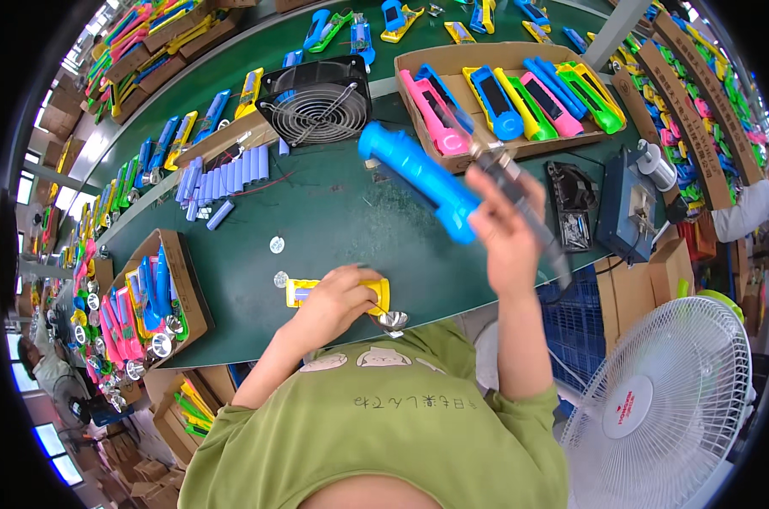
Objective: The person assembles portable flashlights by positioning internal components into plastic flashlight casings, soldering the connections using a soldering iron, joining the casing halves together, and placing the assembled flashlights onto the conveyor belt.
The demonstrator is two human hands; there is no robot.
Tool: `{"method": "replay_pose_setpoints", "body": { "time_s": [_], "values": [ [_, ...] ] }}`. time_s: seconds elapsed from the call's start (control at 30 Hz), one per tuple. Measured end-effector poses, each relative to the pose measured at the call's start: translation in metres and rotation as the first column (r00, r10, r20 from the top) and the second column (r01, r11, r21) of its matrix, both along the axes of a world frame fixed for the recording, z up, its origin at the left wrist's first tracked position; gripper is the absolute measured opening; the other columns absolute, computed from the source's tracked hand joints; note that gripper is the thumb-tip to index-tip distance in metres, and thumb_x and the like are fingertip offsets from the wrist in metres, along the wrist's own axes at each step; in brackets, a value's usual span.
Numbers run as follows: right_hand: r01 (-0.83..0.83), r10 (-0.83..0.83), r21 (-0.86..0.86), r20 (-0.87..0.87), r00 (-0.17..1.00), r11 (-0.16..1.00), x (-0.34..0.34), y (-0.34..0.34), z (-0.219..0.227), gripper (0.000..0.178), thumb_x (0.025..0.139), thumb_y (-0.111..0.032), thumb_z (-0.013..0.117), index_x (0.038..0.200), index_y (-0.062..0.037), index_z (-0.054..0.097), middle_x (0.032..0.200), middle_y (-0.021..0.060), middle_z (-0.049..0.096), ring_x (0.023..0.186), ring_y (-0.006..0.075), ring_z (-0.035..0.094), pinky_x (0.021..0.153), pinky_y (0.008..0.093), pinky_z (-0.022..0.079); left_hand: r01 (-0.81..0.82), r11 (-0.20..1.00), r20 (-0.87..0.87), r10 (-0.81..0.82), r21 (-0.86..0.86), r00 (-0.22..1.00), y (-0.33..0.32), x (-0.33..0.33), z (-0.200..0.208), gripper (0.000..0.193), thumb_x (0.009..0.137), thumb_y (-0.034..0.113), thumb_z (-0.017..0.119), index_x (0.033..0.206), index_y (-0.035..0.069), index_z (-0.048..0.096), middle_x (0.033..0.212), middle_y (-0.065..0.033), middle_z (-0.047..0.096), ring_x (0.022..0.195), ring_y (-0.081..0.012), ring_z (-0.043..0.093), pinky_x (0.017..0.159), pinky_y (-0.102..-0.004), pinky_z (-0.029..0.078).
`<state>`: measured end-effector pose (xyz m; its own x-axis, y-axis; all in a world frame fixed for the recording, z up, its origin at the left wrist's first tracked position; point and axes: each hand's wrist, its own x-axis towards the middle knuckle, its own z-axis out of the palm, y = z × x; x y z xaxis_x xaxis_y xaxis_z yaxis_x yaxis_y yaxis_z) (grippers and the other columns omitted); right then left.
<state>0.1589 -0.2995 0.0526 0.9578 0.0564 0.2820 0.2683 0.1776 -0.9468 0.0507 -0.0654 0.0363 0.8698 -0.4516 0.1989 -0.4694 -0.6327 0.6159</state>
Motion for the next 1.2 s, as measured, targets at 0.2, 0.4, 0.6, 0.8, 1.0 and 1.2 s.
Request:
{"method": "replay_pose_setpoints", "body": {
  "time_s": [0.2, 0.4, 0.6, 0.8, 1.0, 1.2],
  "values": [
    [0.134, 0.127, -0.541, 0.417, 0.9, 0.83, -0.035, 0.008, -0.059, 0.056, 0.068, -0.005, 0.072, 0.113, -0.0081, 0.038, 0.103, 0.0107, 0.063, 0.092, 0.0222, 0.058, 0.106, 0.0551, 0.009, -0.492, 0.669, -0.353, 0.346, -0.558, 0.869, -0.003, -0.012, -0.004, 0.011, 0.079, -0.004, 0.056, 0.086, -0.001, 0.064, 0.107, -0.0119, 0.058, 0.083, -0.0181, 0.061, 0.075, -0.0284, 0.049],
    [0.322, 0.114, -0.595, 0.579, 0.807, 0.737, -0.053, 0.001, -0.075, 0.05, 0.061, -0.013, 0.078, 0.104, -0.01, 0.052, 0.091, 0.0091, 0.06, 0.086, 0.0253, 0.057, 0.097, 0.0543, 0.031, -0.619, 0.283, -0.503, 0.388, -0.733, 0.773, 0.006, -0.01, -0.01, 0.015, 0.085, -0.003, 0.051, 0.097, -0.008, 0.058, 0.093, -0.01, 0.056, 0.078, -0.0159, 0.061, 0.08, -0.0312, 0.05],
    [0.194, 0.178, -0.685, 0.432, 0.884, 0.702, -0.052, -0.005, -0.069, 0.053, 0.065, 0.003, 0.071, 0.112, -0.0059, 0.048, 0.096, 0.0147, 0.06, 0.082, 0.0243, 0.061, 0.072, 0.0351, 0.05, -0.57, 0.694, -0.152, 0.568, -0.441, 0.809, 0.017, -0.01, 0.003, 0.015, 0.076, -0.011, 0.057, 0.088, -0.004, 0.063, 0.085, -0.0078, 0.056, 0.065, -0.0147, 0.06, 0.065, -0.0256, 0.053],
    [0.011, 0.128, -0.46, 0.268, 0.955, 0.888, -0.031, -0.005, -0.052, 0.074, 0.066, -0.011, 0.076, 0.124, -0.0065, 0.03, 0.118, 0.0209, 0.053, 0.114, 0.0352, 0.048, 0.088, 0.0434, 0.043, -0.535, 0.754, -0.136, 0.527, -0.382, 0.839, 0.011, -0.01, 0.003, 0.011, 0.075, -0.009, 0.059, 0.082, -0.003, 0.064, 0.086, -0.0086, 0.056, 0.068, -0.0127, 0.06, 0.057, -0.0215, 0.052],
    [0.341, -0.01, -0.639, 0.463, 0.887, 0.689, -0.045, -0.004, -0.067, 0.065, 0.063, -0.002, 0.075, 0.118, -0.0073, 0.04, 0.114, 0.0185, 0.052, 0.101, 0.0359, 0.053, 0.082, 0.0398, 0.047, -0.56, 0.743, -0.099, 0.568, -0.367, 0.817, 0.011, -0.01, 0.001, 0.012, 0.074, -0.008, 0.06, 0.082, -0.001, 0.066, 0.085, -0.0072, 0.056, 0.072, -0.0132, 0.058, 0.06, -0.0228, 0.049],
    [0.137, 0.019, -0.436, 0.334, 0.942, 0.89, -0.053, 0.004, -0.076, 0.069, 0.065, 0.011, 0.069, 0.122, -0.0084, 0.035, 0.116, 0.0183, 0.05, 0.094, 0.0264, 0.059, 0.075, 0.0312, 0.05, -0.584, 0.739, -0.105, 0.586, -0.336, 0.803, 0.019, -0.011, 0.003, 0.013, 0.072, -0.005, 0.063, 0.082, 0.002, 0.067, 0.085, -0.0057, 0.056, 0.076, -0.015, 0.055, 0.065, -0.0256, 0.044]
  ]
}}
